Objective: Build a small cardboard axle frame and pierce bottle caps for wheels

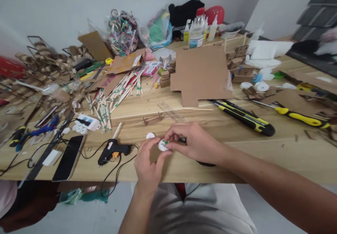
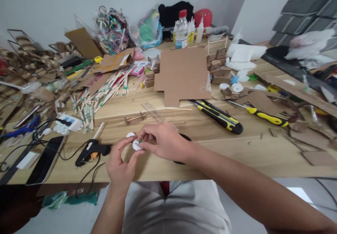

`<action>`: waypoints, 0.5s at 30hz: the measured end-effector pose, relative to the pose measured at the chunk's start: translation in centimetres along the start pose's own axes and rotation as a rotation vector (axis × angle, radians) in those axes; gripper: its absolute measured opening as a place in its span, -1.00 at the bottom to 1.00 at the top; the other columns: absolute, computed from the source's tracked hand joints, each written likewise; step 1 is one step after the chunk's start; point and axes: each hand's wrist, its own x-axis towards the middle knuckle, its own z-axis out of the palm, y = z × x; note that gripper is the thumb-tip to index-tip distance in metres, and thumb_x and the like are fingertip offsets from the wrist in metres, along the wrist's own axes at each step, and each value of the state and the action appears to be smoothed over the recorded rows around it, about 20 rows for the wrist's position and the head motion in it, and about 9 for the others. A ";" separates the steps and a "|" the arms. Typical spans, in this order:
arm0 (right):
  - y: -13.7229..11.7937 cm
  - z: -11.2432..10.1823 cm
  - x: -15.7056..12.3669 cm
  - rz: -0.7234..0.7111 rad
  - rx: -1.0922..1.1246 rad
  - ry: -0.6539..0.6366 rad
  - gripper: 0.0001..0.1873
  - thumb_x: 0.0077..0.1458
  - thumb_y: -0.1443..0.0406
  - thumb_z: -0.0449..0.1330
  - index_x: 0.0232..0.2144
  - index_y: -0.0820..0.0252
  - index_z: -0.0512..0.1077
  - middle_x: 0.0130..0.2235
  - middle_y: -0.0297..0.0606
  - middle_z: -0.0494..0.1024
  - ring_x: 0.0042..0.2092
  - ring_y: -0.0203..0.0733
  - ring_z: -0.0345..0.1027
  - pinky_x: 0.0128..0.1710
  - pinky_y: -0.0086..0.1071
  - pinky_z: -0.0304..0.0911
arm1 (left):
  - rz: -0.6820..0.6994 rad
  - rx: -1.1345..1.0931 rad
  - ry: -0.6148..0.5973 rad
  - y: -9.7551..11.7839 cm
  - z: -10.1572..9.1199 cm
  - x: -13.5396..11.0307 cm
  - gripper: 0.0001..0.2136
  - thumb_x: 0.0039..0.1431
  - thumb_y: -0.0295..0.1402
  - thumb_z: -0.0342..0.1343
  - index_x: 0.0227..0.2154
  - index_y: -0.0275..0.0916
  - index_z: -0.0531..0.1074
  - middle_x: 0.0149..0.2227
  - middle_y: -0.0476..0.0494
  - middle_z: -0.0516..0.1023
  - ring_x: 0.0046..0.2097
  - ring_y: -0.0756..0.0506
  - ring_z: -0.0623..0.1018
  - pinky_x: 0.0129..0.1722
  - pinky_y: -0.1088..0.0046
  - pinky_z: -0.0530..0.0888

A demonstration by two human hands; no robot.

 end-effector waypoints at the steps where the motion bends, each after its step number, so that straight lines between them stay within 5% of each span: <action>1: 0.1 0.1 0.0 0.035 0.012 -0.001 -0.95 0.14 0.41 0.35 -0.36 0.20 0.55 -0.44 -0.38 0.56 -0.42 -0.34 0.38 -0.39 -0.47 0.24 | -0.004 -0.007 -0.011 -0.1 0.0 0.0 -0.78 0.26 -0.23 0.31 -0.08 -0.13 0.56 -0.23 -0.10 0.72 -0.19 -0.13 0.71 -0.14 0.34 0.62; 9: -0.3 0.7 0.1 0.088 0.019 -0.042 -0.83 0.05 0.53 0.31 -0.44 0.19 0.49 -0.41 -0.36 0.56 -0.37 -0.31 0.39 -0.35 -0.45 0.23 | -0.304 -0.251 -0.078 -0.5 -1.1 -0.4 -0.77 -0.01 -0.36 0.48 -0.24 -0.05 0.66 -0.25 -0.08 0.73 -0.20 -0.17 0.70 -0.12 0.35 0.61; 15: 0.1 1.4 0.3 0.282 0.318 -0.067 -0.75 0.03 0.46 0.32 -0.40 0.12 0.31 -0.52 -0.54 0.40 -0.47 -0.36 0.28 -0.44 -0.47 0.16 | -0.298 -0.301 -0.071 -1.3 -1.3 -1.0 -0.77 0.00 -0.41 0.47 -0.25 -0.06 0.66 -0.22 -0.06 0.74 -0.18 -0.14 0.72 -0.07 0.38 0.62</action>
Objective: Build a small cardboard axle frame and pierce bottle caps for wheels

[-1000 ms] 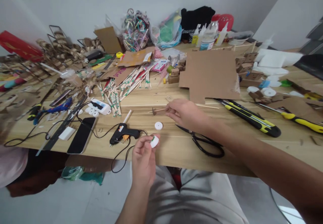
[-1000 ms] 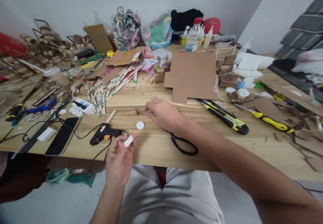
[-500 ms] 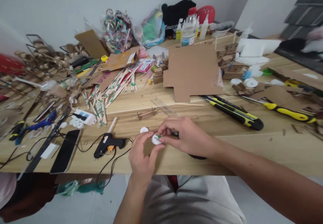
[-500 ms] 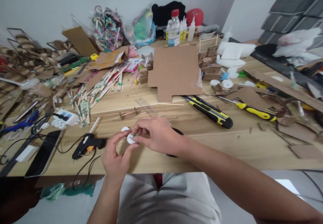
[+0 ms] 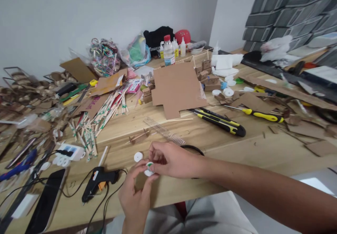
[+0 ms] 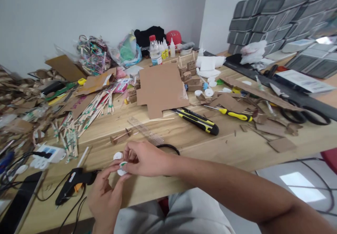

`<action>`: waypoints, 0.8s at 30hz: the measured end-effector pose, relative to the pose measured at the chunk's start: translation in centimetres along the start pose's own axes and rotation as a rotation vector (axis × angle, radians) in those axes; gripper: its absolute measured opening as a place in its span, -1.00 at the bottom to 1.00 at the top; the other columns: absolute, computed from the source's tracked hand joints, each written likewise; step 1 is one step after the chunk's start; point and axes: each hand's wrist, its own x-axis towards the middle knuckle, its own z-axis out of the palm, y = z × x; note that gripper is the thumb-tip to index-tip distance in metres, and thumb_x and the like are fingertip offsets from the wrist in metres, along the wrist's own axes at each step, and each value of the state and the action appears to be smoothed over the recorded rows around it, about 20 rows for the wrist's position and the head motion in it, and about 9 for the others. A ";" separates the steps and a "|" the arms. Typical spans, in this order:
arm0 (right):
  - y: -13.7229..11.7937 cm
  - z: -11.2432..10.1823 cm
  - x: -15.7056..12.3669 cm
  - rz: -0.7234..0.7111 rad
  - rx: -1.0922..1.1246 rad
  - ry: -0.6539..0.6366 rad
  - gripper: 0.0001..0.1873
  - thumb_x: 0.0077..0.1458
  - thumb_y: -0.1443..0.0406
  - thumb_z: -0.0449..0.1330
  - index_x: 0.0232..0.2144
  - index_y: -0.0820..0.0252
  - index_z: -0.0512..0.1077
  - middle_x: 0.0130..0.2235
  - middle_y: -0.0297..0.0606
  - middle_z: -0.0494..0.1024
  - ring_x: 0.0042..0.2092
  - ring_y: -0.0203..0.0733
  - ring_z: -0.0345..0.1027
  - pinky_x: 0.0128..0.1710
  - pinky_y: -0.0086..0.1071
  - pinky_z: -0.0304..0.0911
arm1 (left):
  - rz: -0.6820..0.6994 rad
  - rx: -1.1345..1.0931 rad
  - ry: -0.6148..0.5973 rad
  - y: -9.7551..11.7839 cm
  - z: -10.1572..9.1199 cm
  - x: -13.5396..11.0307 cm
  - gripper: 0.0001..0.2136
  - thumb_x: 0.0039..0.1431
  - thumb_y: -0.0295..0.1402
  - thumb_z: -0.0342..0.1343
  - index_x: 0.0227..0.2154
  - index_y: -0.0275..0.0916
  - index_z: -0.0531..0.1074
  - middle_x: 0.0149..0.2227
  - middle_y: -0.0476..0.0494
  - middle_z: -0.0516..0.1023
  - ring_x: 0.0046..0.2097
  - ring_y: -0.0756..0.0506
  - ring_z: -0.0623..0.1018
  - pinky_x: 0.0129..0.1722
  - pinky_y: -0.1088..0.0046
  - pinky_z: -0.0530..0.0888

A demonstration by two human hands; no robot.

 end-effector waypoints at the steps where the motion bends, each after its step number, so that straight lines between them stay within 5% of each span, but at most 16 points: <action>1: 0.1 0.0 0.1 0.026 0.053 -0.029 -0.74 0.03 0.43 0.34 -0.39 0.12 0.30 -0.52 -0.55 0.40 -0.47 -0.36 0.28 -0.44 -0.47 0.14 | 0.008 -0.009 0.007 -0.1 0.0 -0.1 -0.76 0.00 -0.42 0.47 -0.25 -0.07 0.66 -0.22 -0.06 0.74 -0.18 -0.13 0.72 -0.08 0.38 0.63; 12: 0.3 0.9 0.4 0.093 0.296 -0.021 -0.71 -0.03 0.47 0.31 -0.44 0.11 0.25 -0.57 -0.62 0.31 -0.51 -0.42 0.12 -0.47 -0.48 0.04 | -0.046 -0.058 0.039 -0.3 -0.1 -0.3 -0.69 -0.12 -0.46 0.52 -0.25 -0.10 0.68 -0.22 -0.11 0.75 -0.17 -0.18 0.73 -0.07 0.31 0.67; 18: 1.5 1.2 0.8 0.054 0.340 -0.066 -0.68 0.04 0.28 0.37 -0.41 0.11 0.23 -0.55 -0.59 0.31 -0.49 -0.40 0.12 -0.48 -0.47 0.00 | -0.031 -0.069 0.100 0.1 0.3 -0.2 -0.70 -0.11 -0.41 0.54 -0.26 -0.13 0.66 -0.26 -0.11 0.73 -0.21 -0.14 0.73 -0.12 0.40 0.66; 24: 1.2 1.1 0.3 0.022 0.395 -0.108 -0.42 -0.05 -0.12 0.42 -0.40 0.09 0.21 -0.53 -0.59 0.27 -0.47 -0.39 0.08 -0.46 -0.44 0.00 | -0.097 -0.058 0.061 0.4 0.6 -0.4 -0.69 -0.12 -0.39 0.54 -0.26 -0.12 0.67 -0.26 -0.13 0.74 -0.21 -0.18 0.72 -0.14 0.32 0.68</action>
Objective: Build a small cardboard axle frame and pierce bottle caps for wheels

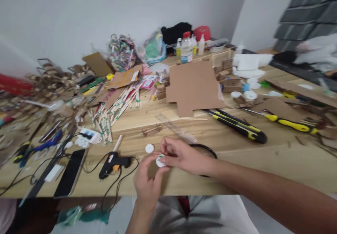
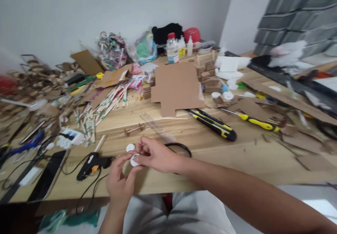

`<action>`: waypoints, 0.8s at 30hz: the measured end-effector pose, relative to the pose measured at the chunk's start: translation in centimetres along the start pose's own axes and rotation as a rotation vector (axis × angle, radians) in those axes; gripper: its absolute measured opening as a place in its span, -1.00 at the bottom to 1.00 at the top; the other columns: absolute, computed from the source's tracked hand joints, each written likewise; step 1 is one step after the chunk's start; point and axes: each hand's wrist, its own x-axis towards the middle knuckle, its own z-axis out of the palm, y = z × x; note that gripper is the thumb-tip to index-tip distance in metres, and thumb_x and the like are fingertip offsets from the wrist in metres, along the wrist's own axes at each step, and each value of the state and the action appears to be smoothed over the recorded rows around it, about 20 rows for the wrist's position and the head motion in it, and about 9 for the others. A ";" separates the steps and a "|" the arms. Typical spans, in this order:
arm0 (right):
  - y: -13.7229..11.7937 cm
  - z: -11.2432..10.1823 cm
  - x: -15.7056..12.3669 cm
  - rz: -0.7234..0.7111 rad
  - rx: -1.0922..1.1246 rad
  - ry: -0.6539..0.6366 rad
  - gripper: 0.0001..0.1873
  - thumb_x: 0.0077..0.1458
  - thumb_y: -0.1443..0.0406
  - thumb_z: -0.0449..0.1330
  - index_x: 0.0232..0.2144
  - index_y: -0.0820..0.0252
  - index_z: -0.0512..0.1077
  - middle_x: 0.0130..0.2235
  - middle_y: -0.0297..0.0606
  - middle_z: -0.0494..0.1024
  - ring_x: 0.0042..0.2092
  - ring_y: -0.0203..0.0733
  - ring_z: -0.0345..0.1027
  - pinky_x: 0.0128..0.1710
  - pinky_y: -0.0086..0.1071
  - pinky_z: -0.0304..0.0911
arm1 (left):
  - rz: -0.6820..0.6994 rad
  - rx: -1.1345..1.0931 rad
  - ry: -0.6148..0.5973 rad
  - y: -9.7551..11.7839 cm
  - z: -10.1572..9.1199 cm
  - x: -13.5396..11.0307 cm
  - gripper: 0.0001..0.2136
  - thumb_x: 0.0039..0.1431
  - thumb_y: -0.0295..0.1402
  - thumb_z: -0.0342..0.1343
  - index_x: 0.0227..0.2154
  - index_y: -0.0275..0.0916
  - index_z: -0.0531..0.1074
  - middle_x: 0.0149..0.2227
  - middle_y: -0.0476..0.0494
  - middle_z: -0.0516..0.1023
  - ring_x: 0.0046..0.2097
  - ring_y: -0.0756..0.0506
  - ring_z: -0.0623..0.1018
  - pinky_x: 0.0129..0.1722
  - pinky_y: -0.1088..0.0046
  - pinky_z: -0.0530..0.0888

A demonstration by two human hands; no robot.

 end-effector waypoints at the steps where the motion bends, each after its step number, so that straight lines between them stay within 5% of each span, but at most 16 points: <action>1: -0.2 0.0 -0.1 -0.002 0.002 -0.005 -0.39 -0.05 -0.18 0.40 -0.40 0.09 0.22 -0.53 -0.59 0.25 -0.47 -0.38 0.07 -0.45 -0.43 0.00 | 0.019 0.000 0.018 0.2 0.2 -0.1 -0.72 -0.09 -0.36 0.53 -0.26 -0.11 0.67 -0.27 -0.13 0.74 -0.21 -0.18 0.72 -0.13 0.31 0.67; 17: -0.7 0.4 -0.2 0.042 0.015 -0.015 -0.33 -0.05 -0.28 0.37 -0.35 0.06 0.20 -0.45 -0.51 0.28 -0.43 -0.33 0.11 -0.41 -0.40 0.02 | 0.037 -0.039 0.005 1.2 0.9 0.2 -0.73 0.03 -0.29 0.47 -0.17 -0.10 0.66 -0.21 -0.17 0.76 -0.16 -0.20 0.73 -0.08 0.26 0.65; 24: -0.5 0.2 -0.2 0.046 0.043 -0.009 -0.33 -0.07 -0.25 0.40 -0.35 0.08 0.22 -0.46 -0.52 0.30 -0.42 -0.35 0.11 -0.40 -0.41 0.03 | 0.162 -0.005 -0.035 1.4 1.0 0.3 -0.75 0.13 -0.35 0.40 -0.10 -0.06 0.64 -0.18 -0.13 0.76 -0.14 -0.17 0.73 -0.07 0.31 0.64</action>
